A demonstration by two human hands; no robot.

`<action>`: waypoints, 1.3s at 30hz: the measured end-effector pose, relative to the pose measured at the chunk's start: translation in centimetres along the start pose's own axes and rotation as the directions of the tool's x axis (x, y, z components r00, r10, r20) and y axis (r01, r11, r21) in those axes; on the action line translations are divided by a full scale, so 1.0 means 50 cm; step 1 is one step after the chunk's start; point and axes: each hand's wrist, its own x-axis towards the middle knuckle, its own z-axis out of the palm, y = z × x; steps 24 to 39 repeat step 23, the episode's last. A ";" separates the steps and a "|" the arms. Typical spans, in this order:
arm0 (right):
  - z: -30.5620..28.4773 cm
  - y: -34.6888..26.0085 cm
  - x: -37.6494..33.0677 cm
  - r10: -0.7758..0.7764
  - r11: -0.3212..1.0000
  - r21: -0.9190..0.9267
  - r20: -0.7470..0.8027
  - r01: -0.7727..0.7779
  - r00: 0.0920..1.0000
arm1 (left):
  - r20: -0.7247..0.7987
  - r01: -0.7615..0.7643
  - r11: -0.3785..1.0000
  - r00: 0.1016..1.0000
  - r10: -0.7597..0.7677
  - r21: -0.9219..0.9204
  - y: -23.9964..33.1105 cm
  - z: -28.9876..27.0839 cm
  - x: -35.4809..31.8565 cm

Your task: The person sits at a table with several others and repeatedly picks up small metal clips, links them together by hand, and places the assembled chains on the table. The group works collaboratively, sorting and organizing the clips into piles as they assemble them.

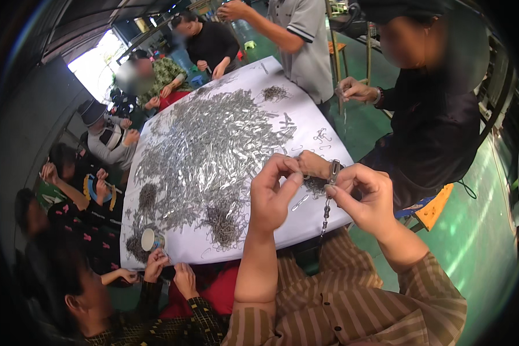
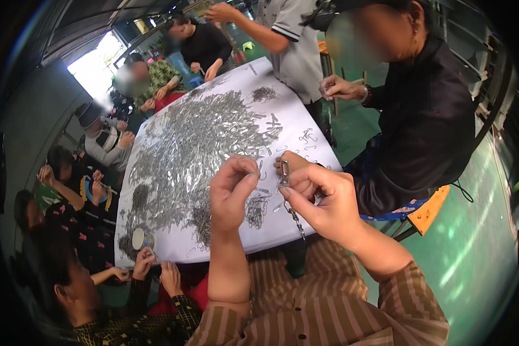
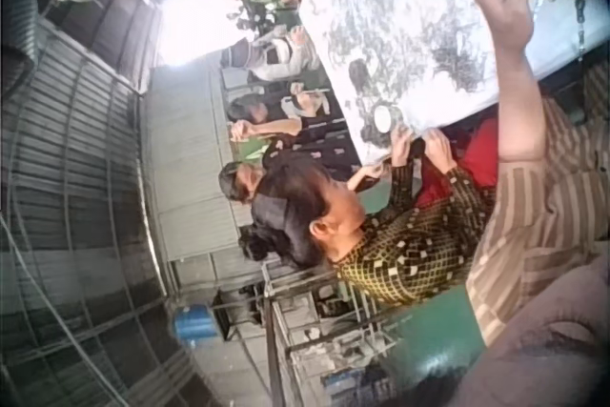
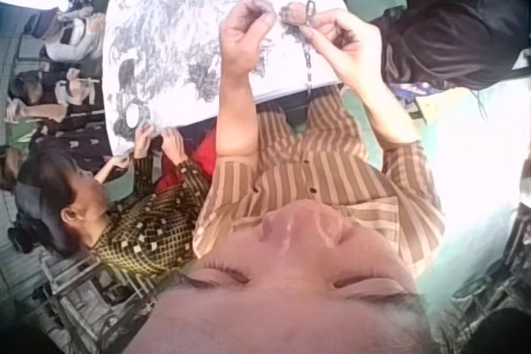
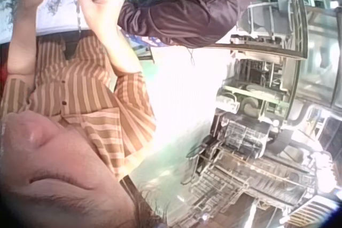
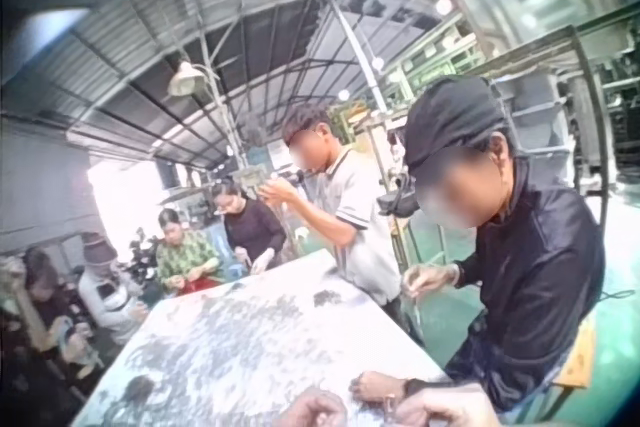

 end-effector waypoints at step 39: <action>0.051 0.090 0.005 -0.070 0.967 0.253 0.165 0.026 0.984 | -0.060 -0.411 0.895 0.903 0.426 0.171 0.240 -0.009 -0.057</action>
